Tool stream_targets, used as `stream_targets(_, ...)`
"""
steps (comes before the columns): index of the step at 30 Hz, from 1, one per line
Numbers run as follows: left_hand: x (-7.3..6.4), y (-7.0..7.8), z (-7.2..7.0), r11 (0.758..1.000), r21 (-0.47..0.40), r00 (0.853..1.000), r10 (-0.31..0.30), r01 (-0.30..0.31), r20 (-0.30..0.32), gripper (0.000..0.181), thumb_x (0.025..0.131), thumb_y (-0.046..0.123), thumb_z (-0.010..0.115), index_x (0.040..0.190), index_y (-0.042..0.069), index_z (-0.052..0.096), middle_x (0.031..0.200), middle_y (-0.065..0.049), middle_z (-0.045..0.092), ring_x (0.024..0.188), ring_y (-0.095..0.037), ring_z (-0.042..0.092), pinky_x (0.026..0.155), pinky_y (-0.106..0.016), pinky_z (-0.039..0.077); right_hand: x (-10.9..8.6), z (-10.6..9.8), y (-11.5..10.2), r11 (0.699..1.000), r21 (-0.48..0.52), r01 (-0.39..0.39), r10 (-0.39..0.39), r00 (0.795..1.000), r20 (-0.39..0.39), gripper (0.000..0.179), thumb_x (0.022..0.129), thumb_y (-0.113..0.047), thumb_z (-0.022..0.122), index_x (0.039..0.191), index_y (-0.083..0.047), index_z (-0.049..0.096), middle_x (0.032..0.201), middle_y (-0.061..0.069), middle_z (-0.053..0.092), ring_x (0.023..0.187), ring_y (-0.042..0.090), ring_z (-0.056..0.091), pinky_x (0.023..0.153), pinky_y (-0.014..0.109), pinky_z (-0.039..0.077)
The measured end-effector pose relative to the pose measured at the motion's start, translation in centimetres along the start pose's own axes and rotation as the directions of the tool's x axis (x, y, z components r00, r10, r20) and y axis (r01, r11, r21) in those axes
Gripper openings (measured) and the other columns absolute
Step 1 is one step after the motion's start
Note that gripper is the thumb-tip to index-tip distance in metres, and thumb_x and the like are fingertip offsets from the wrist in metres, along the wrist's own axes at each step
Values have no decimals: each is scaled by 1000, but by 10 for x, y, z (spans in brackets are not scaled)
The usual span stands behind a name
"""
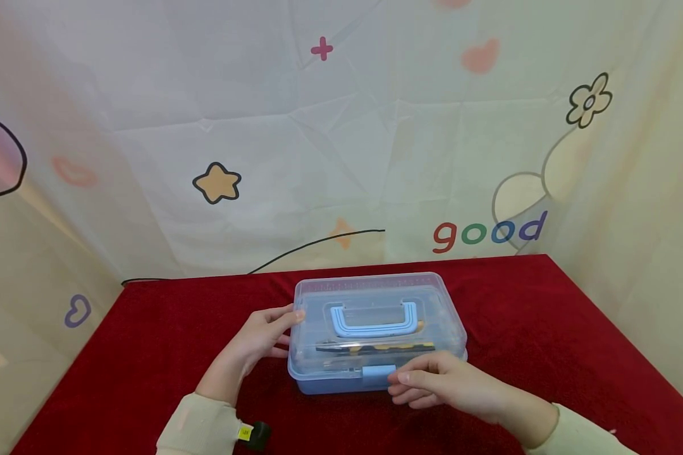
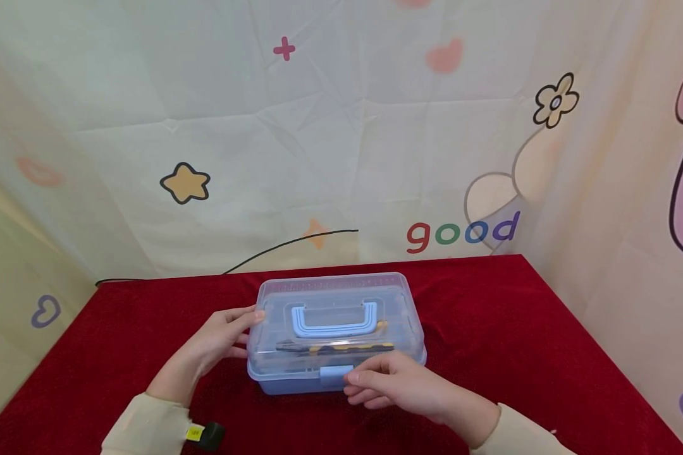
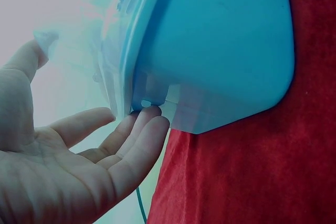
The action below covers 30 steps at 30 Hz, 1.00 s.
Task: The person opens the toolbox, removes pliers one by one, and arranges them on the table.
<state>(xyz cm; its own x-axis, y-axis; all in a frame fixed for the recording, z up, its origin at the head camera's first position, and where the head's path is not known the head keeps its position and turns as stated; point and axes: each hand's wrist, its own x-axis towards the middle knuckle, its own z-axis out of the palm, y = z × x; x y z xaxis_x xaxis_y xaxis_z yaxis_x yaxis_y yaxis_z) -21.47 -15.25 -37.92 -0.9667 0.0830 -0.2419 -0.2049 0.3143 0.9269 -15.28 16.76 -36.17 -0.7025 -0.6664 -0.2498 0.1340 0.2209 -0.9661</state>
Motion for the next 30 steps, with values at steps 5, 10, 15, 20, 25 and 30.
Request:
stream_targets(5, -1, 0, 0, 1000, -3, 1000, -4, 4, -1, 65, 86, 46, 63, 139, 12, 47, 107, -9, 67, 82, -19, 66, 74, -38, 59, 5, 1, 13, 998, 51, -34, 33, 999, 26, 48, 98, -29, 49, 124, 11, 53, 116, 24, 64, 106, 30, 65, 91, 44, 53)
stream_targets(10, 0, 0, 0, 1000, -6, 1000, -9, 9, -1, 65, 86, 46, 63, 140, 11, 47, 107, -9, 67, 82, -19, 66, 74, -38, 59, 10, 5, 28, 990, 124, -65, 61, 997, 41, 49, 100, -30, 44, 123, 12, 53, 113, 21, 66, 102, 26, 67, 88, 42, 54)
stream_targets(15, 0, 0, 0, 1000, -5, 1000, -11, 11, 3, 65, 87, 46, 63, 140, 12, 46, 108, -9, 66, 84, -20, 66, 74, -38, 59, 13, 11, 37, 975, 182, -129, 135, 991, -20, 59, 99, -40, 43, 124, 13, 51, 109, 16, 67, 99, 24, 67, 86, 38, 56)
stream_targets(20, 1, 0, 0, 1000, -1, 1000, -11, 11, 3, 65, 87, 46, 63, 140, 12, 46, 109, -9, 66, 85, -21, 66, 74, -38, 59, 16, 15, 39, 962, 217, -164, 187, 978, -90, 70, 96, -49, 42, 125, 14, 49, 109, 15, 67, 100, 24, 67, 86, 38, 56)
stream_targets(25, 1, -1, 0, 1000, 1, 1000, -12, 12, -2, 65, 86, 46, 63, 140, 13, 46, 109, -8, 66, 85, -20, 66, 74, -38, 59, 19, 19, 44, 954, 243, -176, 211, 969, -125, 75, 96, -52, 41, 126, 16, 45, 107, 15, 68, 98, 23, 68, 85, 39, 56)
stream_targets(30, 0, -1, 0, 1000, -2, 1000, -10, 10, 0, 66, 86, 47, 63, 140, 12, 46, 109, -8, 66, 85, -20, 66, 74, -38, 59, 22, 21, 46, 933, 306, -192, 242, 961, -136, 79, 94, -55, 44, 128, 16, 41, 109, 15, 67, 99, 23, 67, 87, 40, 55)
